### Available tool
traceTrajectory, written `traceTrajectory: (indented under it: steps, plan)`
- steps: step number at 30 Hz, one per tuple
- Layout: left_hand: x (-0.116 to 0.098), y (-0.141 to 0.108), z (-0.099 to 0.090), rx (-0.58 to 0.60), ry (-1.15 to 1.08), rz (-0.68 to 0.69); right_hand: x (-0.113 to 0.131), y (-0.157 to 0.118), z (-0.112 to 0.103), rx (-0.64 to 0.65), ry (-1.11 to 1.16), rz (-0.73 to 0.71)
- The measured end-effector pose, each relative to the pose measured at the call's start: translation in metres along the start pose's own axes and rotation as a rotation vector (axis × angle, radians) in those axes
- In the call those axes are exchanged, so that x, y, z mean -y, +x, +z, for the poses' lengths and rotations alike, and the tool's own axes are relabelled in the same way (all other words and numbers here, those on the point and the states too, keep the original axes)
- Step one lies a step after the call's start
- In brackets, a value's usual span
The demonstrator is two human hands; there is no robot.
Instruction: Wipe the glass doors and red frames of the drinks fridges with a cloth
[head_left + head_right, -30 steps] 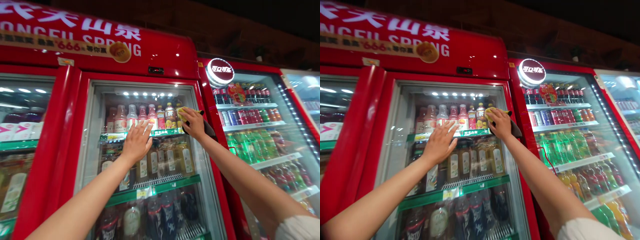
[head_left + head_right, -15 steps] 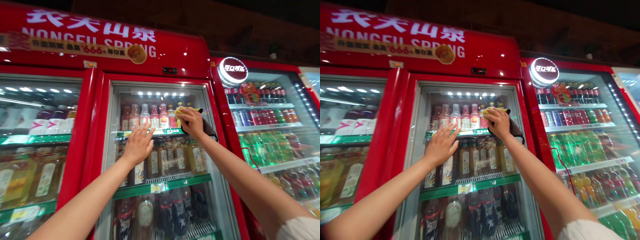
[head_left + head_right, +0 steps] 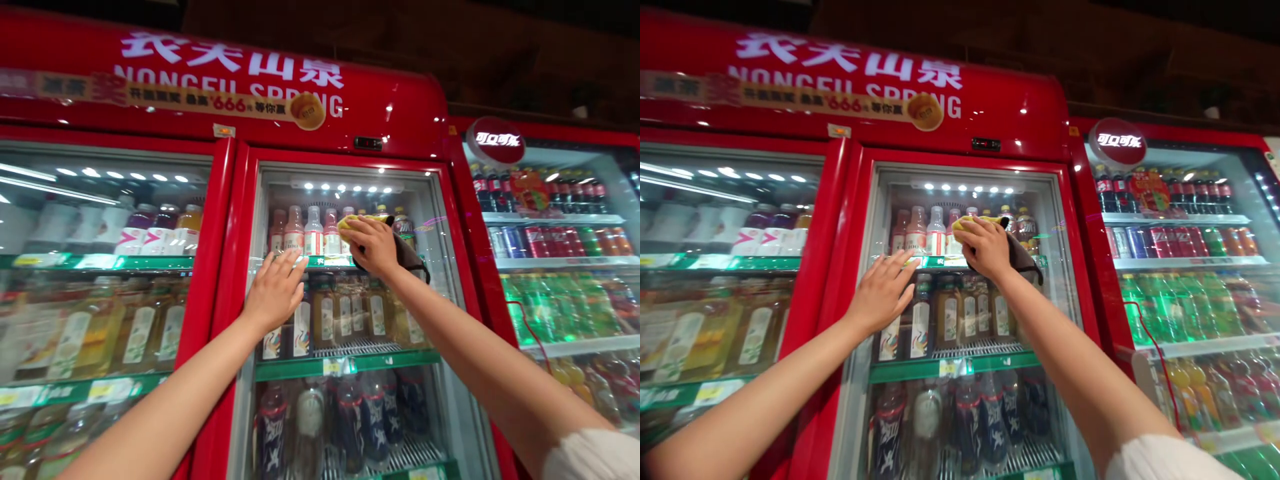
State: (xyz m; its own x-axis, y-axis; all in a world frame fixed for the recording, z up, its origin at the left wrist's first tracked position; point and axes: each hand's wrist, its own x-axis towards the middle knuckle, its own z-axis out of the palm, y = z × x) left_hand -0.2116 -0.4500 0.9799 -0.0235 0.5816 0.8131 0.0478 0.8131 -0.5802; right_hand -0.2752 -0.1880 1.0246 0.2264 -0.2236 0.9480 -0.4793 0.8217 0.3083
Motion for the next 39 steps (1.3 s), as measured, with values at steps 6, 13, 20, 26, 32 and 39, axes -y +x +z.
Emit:
traceTrajectory:
  steps: [6, 13, 20, 26, 32, 39]
  plan:
    - [0.018, -0.017, -0.010, 0.016, 0.070, 0.019, 0.032, 0.042, 0.028, -0.151, -0.022, 0.323]
    - [0.021, -0.030, -0.014, 0.068, 0.080, 0.029, 0.074, 0.039, 0.027, 0.049, 0.060, -0.039]
    - [0.044, -0.048, -0.021, 0.072, 0.125, 0.098, 0.062, 0.030, 0.026, -0.049, -0.028, 0.235]
    - [0.046, -0.054, -0.020, 0.071, 0.116, 0.094, 0.115, 0.077, 0.048, 0.034, -0.021, 0.175]
    - [0.051, -0.055, -0.023, 0.066, 0.028, 0.084, 0.110, 0.057, 0.044, 0.090, 0.103, -0.163]
    - [0.055, -0.066, -0.021, 0.029, -0.006, -0.006, 0.127, 0.090, 0.064, -0.088, 0.117, 0.158]
